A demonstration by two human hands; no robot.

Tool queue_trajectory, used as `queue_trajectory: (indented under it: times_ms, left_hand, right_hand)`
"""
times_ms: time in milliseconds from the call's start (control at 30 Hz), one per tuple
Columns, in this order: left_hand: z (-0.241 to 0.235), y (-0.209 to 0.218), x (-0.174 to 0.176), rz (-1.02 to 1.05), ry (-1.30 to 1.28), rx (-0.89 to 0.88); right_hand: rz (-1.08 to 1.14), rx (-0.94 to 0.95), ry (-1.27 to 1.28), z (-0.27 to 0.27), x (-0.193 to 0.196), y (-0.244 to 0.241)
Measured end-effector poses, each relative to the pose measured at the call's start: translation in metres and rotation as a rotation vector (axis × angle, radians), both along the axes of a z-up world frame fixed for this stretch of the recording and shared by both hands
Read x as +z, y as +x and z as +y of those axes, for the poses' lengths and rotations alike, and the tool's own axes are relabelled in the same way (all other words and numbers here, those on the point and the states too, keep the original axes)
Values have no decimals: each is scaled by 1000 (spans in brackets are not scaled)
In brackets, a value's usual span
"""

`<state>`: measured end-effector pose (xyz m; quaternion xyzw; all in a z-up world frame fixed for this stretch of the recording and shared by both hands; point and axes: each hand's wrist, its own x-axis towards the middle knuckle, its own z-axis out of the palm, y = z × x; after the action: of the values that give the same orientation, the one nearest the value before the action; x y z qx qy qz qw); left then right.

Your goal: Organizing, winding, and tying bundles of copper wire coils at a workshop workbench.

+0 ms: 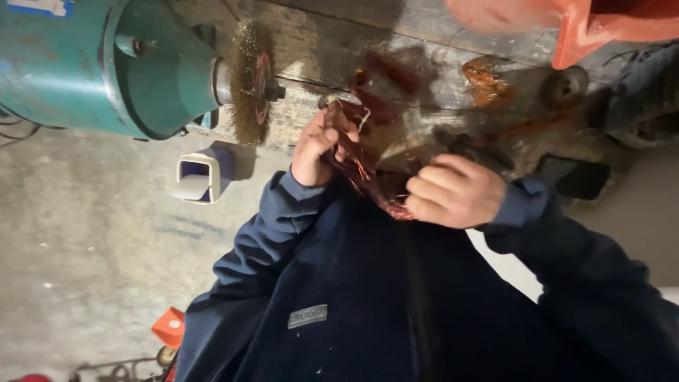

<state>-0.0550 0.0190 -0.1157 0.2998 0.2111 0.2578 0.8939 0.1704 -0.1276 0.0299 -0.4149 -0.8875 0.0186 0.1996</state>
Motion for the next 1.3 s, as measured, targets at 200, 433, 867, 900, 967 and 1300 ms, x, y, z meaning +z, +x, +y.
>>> queue_trajectory:
  times_ms: [200, 433, 867, 900, 967, 1300]
  left_hand:
    - [3, -3, 2, 1, -18, 157]
    - [-8, -15, 7, -23, 10, 393]
    - [-34, -79, 34, 120, 310, 246]
    - [-35, -81, 36, 124, 314, 243]
    - [-37, -82, 38, 119, 312, 246]
    - [-22, -47, 45, 7, 187, 37]
  right_hand:
    - [180, -263, -219, -25, -46, 46]
    - [216, -285, -316, -43, -71, 99]
    - [-89, -140, -621, 136, -91, 73]
    - [-131, -124, -684, 152, -110, 73]
    - [-100, -112, -657, 162, -120, 71]
    - [208, -358, -211, 92, -22, 30]
